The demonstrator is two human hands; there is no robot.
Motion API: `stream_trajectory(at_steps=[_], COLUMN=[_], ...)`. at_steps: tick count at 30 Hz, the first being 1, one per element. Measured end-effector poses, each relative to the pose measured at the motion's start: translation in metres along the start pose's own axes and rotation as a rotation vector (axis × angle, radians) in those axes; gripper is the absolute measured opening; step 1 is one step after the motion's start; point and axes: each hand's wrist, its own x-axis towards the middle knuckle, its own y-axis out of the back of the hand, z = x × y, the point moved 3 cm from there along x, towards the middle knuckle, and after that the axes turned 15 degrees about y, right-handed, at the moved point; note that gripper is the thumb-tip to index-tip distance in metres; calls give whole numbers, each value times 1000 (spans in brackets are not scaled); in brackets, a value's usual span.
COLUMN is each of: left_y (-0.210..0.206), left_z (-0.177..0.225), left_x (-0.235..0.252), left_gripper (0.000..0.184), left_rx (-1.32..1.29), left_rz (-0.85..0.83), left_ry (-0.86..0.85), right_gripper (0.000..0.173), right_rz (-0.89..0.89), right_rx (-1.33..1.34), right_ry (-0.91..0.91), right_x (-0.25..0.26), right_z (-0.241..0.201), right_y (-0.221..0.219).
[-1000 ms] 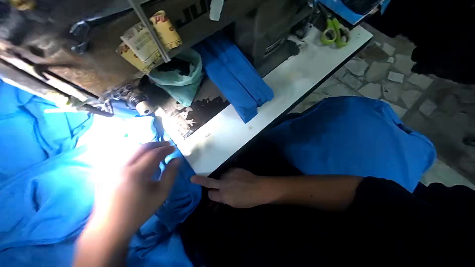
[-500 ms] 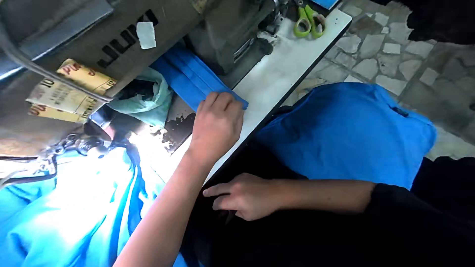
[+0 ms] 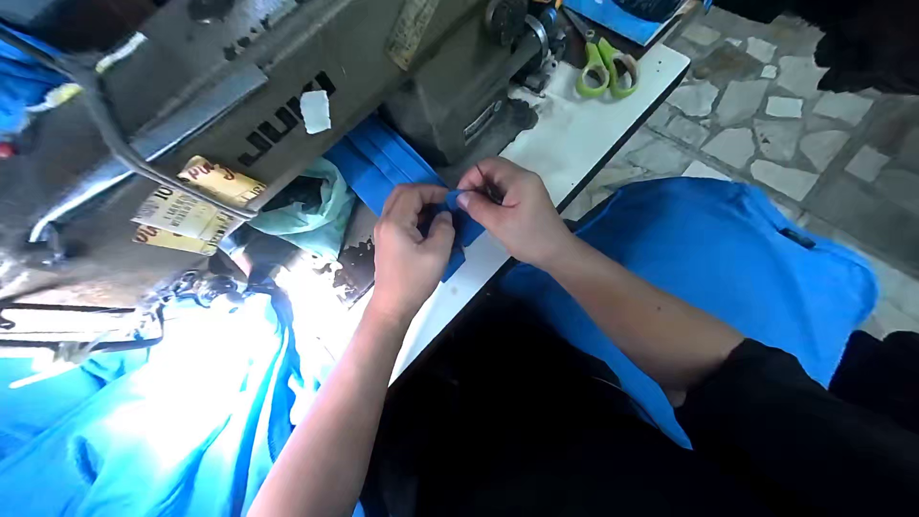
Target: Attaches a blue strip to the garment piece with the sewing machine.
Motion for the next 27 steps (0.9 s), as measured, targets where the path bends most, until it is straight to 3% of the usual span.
stream_trajectory(at_steps=[2,4,7,10,12,14,17,19,21,23,25,27], left_y=[2,3,8,22,34,55,100,120,122,110,97,88], left_z=[-2,-4,-6,-3,3,16,48,55,45,20,-7,-28], left_x=[4,8,14,12,-2,-29,-90,-121,-130,-131,-136,-144], left_gripper=[25,15,11,8,8,10,12,7,4,16,18,16], left_rx=[-7,-21,-216,-417,-428,-372,-348,-390,-405,-505,-616,-620], left_rz=[-1,29,117,217,290,324,355,371,325,239,194,177], left_ry=[-19,-53,12,48,-46,-262,-467,-405,-209,30,213,329], right_gripper=[10,10,14,19,21,25,30,30,30,36,48,41], right_rz=[-20,-19,8,-142,-279,-442,-678,-735,-719,-626,-521,-503], right_rx=[57,105,123,49,-66,-217,-395,-472,-533,-548,-442,-217], right_ry=[-34,-32,-20,-73,-22,5,-107,-132,-116,-79,17,134], right_x=[7,12,22,40,54,70,89,93,92,81,57,21], right_z=[-2,-5,-6,-1,2,4,3,2,-2,-10,-29,-46], right_y=[1,1,-2,-10,-24,-38,-54,-59,-60,-56,-51,-52])
